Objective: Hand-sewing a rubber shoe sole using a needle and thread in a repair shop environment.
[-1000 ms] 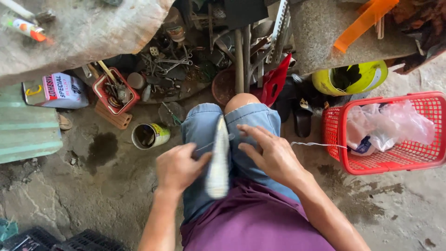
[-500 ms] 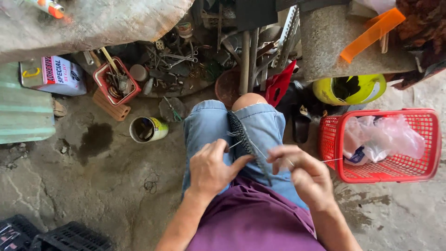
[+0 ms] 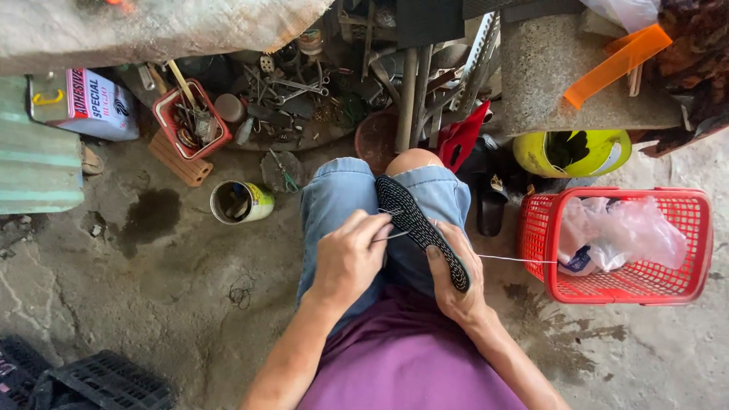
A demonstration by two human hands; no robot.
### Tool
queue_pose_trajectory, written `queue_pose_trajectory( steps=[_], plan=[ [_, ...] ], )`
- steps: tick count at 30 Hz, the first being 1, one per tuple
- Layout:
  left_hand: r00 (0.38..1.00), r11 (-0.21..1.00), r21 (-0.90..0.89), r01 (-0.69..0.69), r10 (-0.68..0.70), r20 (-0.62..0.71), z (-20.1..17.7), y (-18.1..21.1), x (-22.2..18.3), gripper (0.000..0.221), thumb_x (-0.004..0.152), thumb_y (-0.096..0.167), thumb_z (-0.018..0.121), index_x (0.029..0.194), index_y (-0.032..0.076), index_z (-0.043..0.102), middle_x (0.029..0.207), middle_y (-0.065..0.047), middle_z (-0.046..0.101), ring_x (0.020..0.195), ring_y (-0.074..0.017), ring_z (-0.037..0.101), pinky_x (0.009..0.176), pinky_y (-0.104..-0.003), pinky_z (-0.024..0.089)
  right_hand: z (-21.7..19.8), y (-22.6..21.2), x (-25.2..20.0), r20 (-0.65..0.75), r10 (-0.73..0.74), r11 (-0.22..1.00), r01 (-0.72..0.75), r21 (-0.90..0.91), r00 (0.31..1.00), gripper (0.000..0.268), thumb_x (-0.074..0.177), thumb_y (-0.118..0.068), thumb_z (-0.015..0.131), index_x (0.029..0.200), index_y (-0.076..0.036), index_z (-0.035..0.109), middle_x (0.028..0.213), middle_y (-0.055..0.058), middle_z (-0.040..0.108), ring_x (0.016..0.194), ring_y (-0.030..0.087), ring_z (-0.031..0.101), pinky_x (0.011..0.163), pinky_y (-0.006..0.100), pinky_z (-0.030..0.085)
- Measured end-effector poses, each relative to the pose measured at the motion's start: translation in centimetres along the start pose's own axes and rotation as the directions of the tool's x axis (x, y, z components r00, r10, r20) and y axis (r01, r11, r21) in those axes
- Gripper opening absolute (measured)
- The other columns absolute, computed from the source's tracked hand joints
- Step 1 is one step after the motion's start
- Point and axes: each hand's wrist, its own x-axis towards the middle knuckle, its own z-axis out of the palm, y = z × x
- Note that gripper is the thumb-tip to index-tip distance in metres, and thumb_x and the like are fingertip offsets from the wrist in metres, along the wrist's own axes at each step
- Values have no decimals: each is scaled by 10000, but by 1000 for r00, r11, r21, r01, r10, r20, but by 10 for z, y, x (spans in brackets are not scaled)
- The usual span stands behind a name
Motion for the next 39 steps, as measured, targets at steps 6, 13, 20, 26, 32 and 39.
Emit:
queue_pose_trajectory(
  steps=[6,13,20,26,32,39],
  plan=[
    [998,999,49,21,-24,56,11,14,11,59,918,238,705,968,211,690,712,-22,593,630,-293,713,532,-444,576,6,8,-6,-61,-49,999,49,2,997,325,956,-20,656,1227,156,622,1117,294,704,917,412,734,753,465,582],
    [902,889,-299,348,-230,366,-1,27,-3,81,858,243,636,904,177,642,622,-108,692,687,-398,741,578,-495,554,8,3,-3,-5,-113,993,113,-27,994,323,960,-58,636,1215,139,635,1140,275,716,943,441,741,748,472,587],
    [991,985,-137,107,-94,97,-3,29,-18,179,928,270,632,766,206,594,609,-39,628,599,-303,712,490,-392,553,6,-5,0,90,-90,993,97,-68,992,319,995,-133,545,1193,90,658,1127,207,722,910,408,737,727,441,589],
    [995,998,58,-23,29,-98,-10,16,-2,165,958,290,675,802,235,669,697,16,636,627,-235,714,507,-345,560,3,10,-4,-2,-38,998,38,50,999,303,1008,-103,551,1182,124,651,1090,233,705,893,367,732,741,418,582],
    [980,989,100,-108,123,-155,-3,18,3,124,968,199,679,1069,208,752,932,27,725,714,-223,743,557,-337,589,3,12,-5,-23,-53,998,53,27,998,272,1001,-59,561,1157,139,666,1045,244,700,867,395,712,746,458,580],
    [955,952,216,-218,253,-153,18,10,10,261,953,82,649,1180,184,727,1060,6,724,766,-227,742,585,-344,611,4,5,-1,-59,-55,998,57,39,997,238,997,-33,576,1114,150,673,986,253,703,812,405,693,704,479,572]
  ],
)
